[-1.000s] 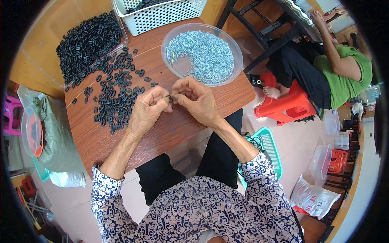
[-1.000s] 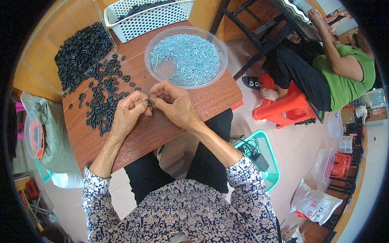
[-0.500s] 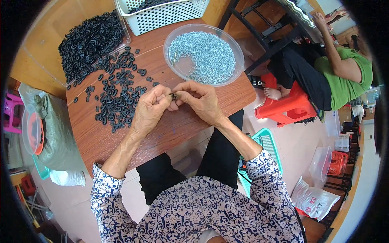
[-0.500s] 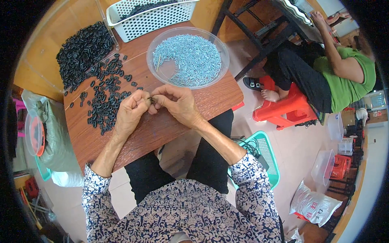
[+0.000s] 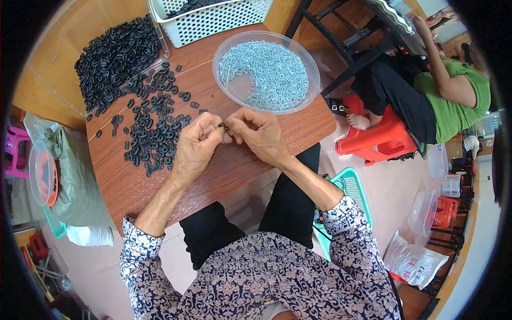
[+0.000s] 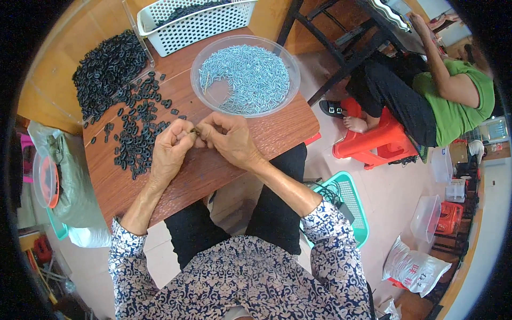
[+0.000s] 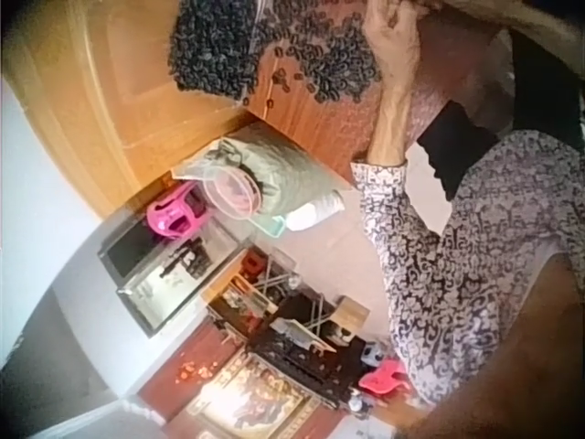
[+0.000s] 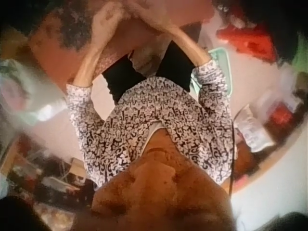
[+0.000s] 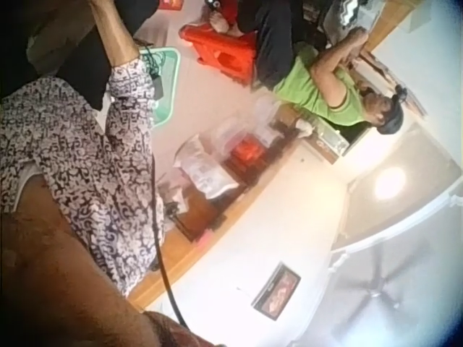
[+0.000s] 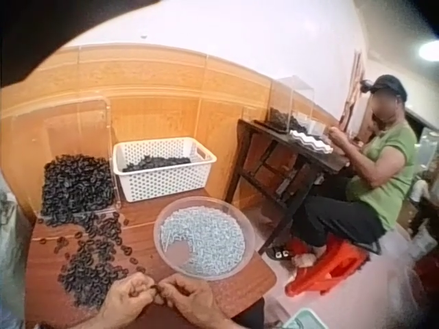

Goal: The person assembles small light blue plastic components into black circular plastic housings by hand.

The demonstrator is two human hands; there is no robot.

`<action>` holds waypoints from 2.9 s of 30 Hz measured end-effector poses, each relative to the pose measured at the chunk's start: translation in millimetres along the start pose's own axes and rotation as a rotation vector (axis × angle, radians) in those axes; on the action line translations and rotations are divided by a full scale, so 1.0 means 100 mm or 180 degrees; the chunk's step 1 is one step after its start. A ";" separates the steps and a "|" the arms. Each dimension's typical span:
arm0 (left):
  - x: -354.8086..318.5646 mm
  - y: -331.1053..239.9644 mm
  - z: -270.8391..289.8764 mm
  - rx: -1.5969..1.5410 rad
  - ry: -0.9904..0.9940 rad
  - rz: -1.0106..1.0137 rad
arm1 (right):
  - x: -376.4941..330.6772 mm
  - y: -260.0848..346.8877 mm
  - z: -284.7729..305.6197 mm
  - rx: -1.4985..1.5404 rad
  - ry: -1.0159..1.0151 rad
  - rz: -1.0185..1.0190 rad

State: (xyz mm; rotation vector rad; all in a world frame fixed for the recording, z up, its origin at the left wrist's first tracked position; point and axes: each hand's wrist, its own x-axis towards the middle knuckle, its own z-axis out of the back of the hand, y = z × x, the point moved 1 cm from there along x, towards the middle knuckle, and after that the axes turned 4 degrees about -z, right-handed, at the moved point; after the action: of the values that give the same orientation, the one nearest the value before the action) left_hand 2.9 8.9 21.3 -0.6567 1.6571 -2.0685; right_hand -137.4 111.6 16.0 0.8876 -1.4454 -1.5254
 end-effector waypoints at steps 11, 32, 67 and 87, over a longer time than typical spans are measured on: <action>0.01 -0.02 -0.02 -0.0526 -0.0011 0.0113 | 0.00 -0.06 0.00 0.0237 -0.0065 0.0008; 0.40 -0.01 0.90 0.1045 -0.0852 -0.0219 | -0.04 -0.03 -0.11 0.0919 -0.0198 -0.0082; 0.15 -0.02 0.28 -0.0636 0.0081 -0.0112 | -0.02 -0.05 -0.04 0.0869 -0.0167 0.0510; 0.13 0.08 0.18 -0.1085 -0.0301 -0.0108 | 0.08 -0.06 -0.10 0.1037 0.0163 0.0291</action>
State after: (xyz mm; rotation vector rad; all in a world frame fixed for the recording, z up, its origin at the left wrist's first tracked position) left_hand 3.5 -14.6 17.8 -0.8811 1.9731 -1.7601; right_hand -132.4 100.7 9.3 1.0274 -1.7017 -1.2104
